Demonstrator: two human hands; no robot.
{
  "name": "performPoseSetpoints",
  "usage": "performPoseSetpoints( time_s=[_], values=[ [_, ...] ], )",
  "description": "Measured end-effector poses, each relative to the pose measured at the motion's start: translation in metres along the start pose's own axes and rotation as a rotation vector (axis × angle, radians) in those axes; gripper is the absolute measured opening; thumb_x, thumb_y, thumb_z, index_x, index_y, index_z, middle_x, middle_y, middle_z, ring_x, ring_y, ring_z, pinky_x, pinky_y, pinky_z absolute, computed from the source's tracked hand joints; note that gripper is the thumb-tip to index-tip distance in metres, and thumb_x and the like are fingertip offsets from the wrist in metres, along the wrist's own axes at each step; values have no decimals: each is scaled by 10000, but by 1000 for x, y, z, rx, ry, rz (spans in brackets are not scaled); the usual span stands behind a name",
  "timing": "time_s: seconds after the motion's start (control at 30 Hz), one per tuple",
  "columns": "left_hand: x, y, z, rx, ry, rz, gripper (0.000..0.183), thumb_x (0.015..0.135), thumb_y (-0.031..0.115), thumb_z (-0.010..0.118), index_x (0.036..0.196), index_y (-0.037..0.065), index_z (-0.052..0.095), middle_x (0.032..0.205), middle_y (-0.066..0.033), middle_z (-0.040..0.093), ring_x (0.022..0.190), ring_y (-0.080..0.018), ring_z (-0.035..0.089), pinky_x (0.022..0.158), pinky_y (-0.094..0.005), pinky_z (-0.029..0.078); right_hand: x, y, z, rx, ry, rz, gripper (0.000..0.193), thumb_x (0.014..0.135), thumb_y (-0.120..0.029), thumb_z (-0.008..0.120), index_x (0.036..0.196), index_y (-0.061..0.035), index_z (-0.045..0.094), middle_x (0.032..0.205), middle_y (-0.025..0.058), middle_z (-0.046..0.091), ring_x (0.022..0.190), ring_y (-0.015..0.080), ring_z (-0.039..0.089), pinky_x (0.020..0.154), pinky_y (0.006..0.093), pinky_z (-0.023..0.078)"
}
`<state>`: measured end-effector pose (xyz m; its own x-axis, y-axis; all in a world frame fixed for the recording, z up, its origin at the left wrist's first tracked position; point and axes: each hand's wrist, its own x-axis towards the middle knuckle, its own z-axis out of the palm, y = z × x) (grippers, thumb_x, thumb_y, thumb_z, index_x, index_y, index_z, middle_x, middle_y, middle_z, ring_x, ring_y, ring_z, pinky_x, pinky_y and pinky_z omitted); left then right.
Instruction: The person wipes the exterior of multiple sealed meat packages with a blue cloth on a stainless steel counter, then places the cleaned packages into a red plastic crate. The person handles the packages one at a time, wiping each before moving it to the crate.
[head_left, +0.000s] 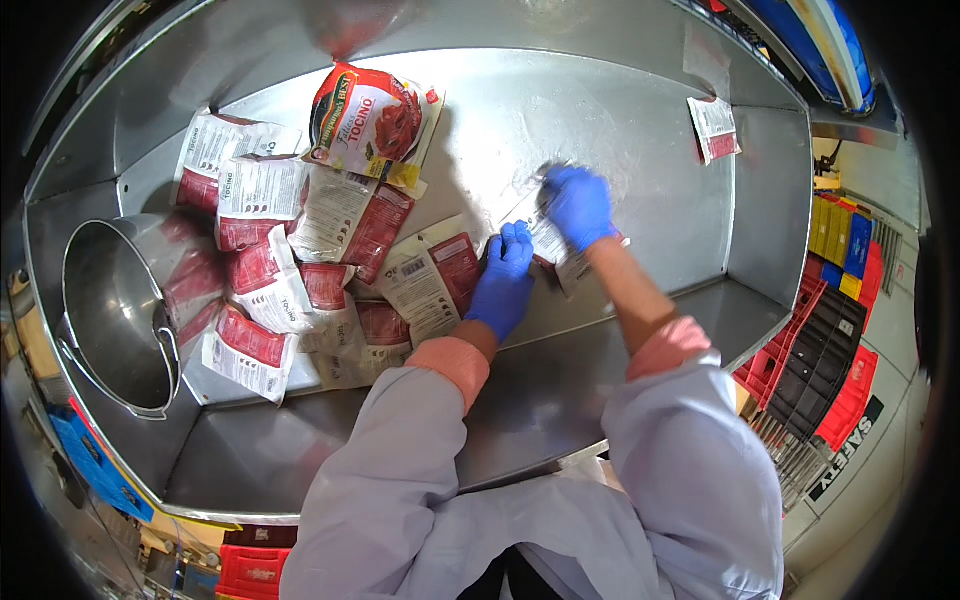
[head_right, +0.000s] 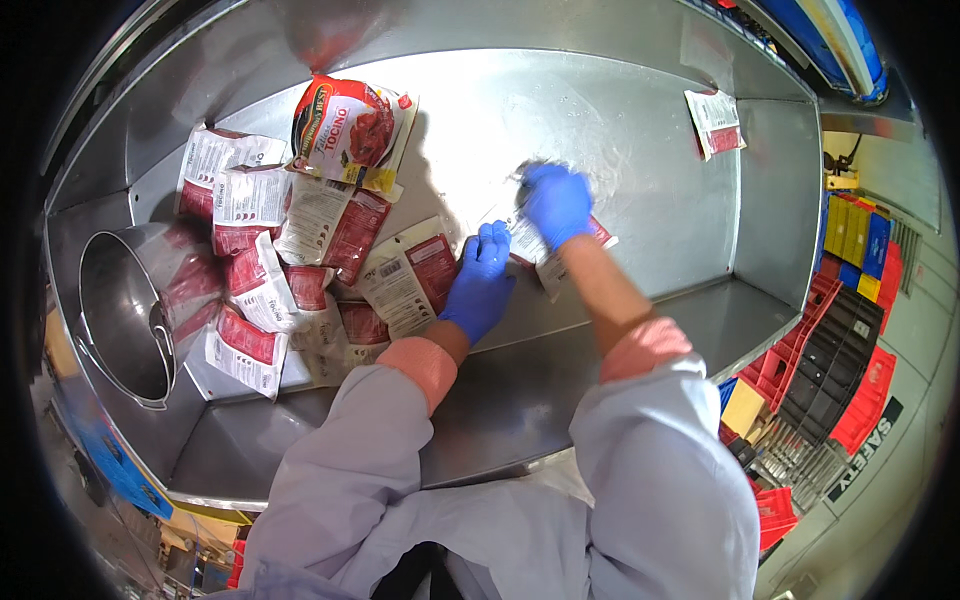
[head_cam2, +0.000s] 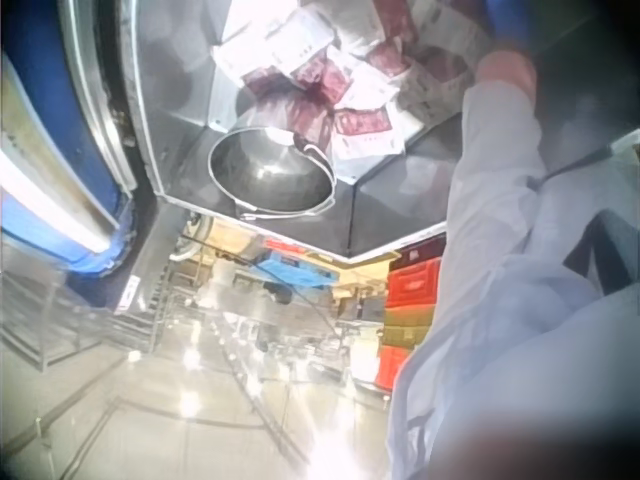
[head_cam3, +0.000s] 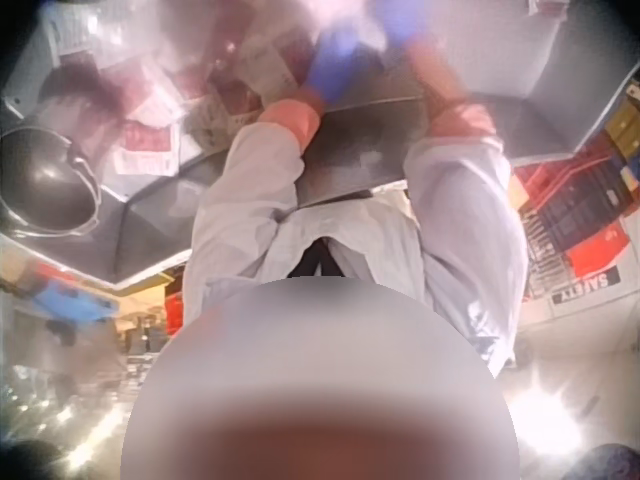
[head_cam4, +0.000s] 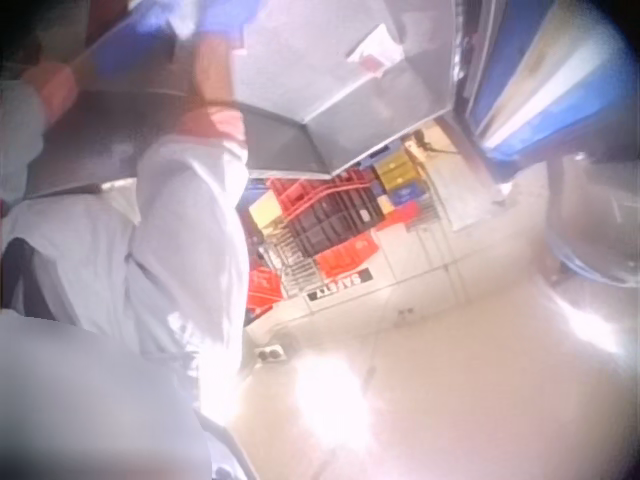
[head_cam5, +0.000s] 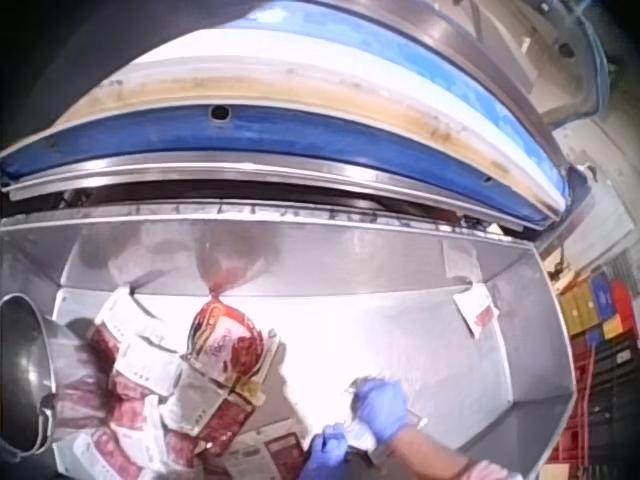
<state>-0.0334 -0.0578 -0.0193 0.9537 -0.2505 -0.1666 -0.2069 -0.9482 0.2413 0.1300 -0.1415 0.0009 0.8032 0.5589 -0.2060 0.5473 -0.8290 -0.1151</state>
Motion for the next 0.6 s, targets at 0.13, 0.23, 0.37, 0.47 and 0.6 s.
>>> performPoseSetpoints(
  time_s=[0.13, 0.23, 0.37, 0.47, 0.6],
  values=[
    [1, 3, 3, 1, 4, -91, 582, 839, 243, 491, 1307, -101, 444, 1405, -246, 366, 1312, -406, 320, 1052, -491, 296, 20, 0, -25, -144, -159, 54, 207, 737, -289, 635, 875, -149, 700, 841, 133, 687, 773, 314, 667, 695, 407, 526],
    [1, 2, 3, -105, 26, -114, 697, 830, 284, 591, 1339, -129, 355, 1401, -251, 357, 1302, -396, 306, 1053, -437, 272, -9, -33, -2, -232, -243, -82, 176, 743, -257, 610, 866, -171, 703, 836, 105, 693, 799, 285, 675, 723, 401, 525],
    [0, -2, -2, -68, -32, -58, 630, 837, 247, 575, 1313, -128, 404, 1403, -271, 349, 1301, -398, 313, 1047, -454, 269, 30, 2, -36, -99, -174, 184, 183, 748, -240, 601, 855, -131, 701, 844, 121, 691, 782, 305, 672, 714, 416, 536],
    [3, 6, 1, 21, -46, -108, 588, 839, 236, 545, 1296, -117, 439, 1410, -273, 341, 1304, -413, 307, 1045, -466, 268, 19, 6, -19, -146, -128, 43, 143, 729, -222, 607, 790, -119, 685, 842, 123, 684, 763, 315, 667, 682, 435, 524],
    [4, 7, 8, -78, 9, -109, 563, 851, 214, 513, 1289, -130, 431, 1414, -275, 320, 1317, -426, 276, 1055, -475, 254, -6, -13, 14, -70, -105, 58, 147, 731, -213, 605, 828, -144, 690, 832, 125, 681, 792, 317, 668, 694, 450, 526]
  ],
)
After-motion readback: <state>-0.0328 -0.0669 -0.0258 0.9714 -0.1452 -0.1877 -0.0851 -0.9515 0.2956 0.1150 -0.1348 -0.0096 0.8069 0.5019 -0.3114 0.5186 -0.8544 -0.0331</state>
